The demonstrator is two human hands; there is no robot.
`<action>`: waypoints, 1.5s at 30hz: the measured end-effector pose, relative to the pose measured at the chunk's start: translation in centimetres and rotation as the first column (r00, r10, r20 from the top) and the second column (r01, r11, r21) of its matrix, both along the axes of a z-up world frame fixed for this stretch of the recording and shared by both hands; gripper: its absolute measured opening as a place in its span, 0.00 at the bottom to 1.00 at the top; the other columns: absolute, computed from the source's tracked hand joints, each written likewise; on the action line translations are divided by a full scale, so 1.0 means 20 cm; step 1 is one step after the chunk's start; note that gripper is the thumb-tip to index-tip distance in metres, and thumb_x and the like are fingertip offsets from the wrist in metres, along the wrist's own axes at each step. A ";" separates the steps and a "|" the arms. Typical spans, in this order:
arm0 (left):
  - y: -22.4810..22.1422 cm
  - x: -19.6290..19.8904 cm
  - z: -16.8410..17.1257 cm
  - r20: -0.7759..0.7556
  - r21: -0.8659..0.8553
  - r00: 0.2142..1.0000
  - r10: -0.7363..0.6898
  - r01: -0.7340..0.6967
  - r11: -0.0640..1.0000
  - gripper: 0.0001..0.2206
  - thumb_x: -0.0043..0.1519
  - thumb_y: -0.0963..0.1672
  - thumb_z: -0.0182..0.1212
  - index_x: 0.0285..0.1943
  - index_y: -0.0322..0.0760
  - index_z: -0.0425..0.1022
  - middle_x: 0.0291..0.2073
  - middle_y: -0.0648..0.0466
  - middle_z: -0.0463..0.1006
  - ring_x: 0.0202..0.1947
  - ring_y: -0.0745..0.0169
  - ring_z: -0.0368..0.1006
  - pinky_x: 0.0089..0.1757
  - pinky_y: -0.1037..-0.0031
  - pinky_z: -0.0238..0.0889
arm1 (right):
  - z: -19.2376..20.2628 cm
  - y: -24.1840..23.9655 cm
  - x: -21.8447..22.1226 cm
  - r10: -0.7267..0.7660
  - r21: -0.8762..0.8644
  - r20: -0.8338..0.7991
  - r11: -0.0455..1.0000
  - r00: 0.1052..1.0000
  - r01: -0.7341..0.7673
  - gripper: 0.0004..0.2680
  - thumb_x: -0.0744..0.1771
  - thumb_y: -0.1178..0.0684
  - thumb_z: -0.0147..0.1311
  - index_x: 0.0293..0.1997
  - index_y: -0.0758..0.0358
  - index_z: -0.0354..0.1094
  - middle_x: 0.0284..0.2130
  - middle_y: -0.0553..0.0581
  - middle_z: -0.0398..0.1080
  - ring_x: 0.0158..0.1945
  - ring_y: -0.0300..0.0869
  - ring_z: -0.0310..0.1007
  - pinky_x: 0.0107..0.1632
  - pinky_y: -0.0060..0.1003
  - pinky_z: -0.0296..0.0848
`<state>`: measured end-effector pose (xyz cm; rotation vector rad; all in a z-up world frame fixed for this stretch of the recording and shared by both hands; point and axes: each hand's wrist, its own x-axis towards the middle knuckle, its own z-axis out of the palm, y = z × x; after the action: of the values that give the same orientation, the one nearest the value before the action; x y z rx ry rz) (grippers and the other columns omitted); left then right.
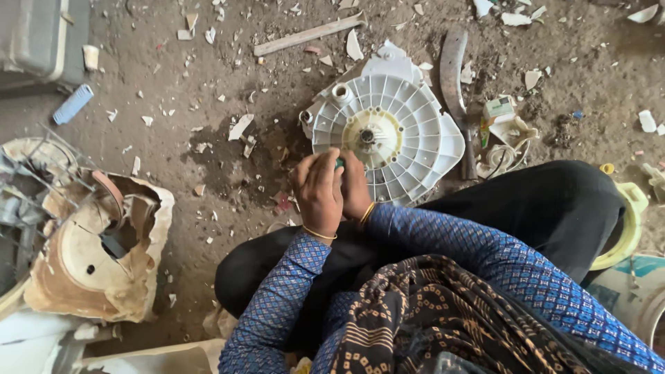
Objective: The person uses a screwdriver to remove a central screw from a white plastic washing machine agitator while sitting on a debris-filled floor.
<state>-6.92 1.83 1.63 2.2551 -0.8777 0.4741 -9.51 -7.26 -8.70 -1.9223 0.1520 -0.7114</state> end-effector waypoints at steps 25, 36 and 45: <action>-0.05 0.06 -0.14 -0.268 -0.337 0.950 -0.159 0.062 0.939 0.14 0.63 0.47 0.67 0.55 0.40 0.80 0.52 0.51 0.82 0.54 0.59 0.77 0.55 0.70 0.70 | -0.92 -0.49 0.16 0.299 0.267 0.084 0.913 0.951 -0.310 0.23 0.67 0.57 0.65 0.66 0.65 0.55 0.55 0.61 0.68 0.56 0.43 0.70 0.57 0.37 0.74; 0.02 0.17 -0.24 -0.204 -0.142 0.979 -0.029 -0.001 0.990 0.16 0.65 0.47 0.63 0.63 0.47 0.77 0.53 0.58 0.81 0.53 0.62 0.77 0.57 0.71 0.70 | -0.23 -0.45 0.37 0.519 -0.058 -0.354 0.818 0.778 -0.572 0.20 0.62 0.60 0.63 0.58 0.72 0.61 0.49 0.69 0.71 0.51 0.54 0.73 0.52 0.44 0.73; -0.03 0.04 -0.09 -0.051 -0.315 0.995 0.086 -0.098 0.944 0.13 0.65 0.45 0.63 0.58 0.42 0.76 0.52 0.53 0.82 0.53 0.57 0.77 0.56 0.68 0.68 | -0.30 -0.17 0.07 0.291 0.156 0.034 0.943 0.956 -0.293 0.19 0.73 0.57 0.52 0.71 0.74 0.53 0.61 0.68 0.67 0.62 0.53 0.70 0.64 0.42 0.70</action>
<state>-6.03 1.20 -0.18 2.0068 -0.6286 0.5712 -8.04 -10.63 -14.71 -1.7396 -0.0812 -0.4948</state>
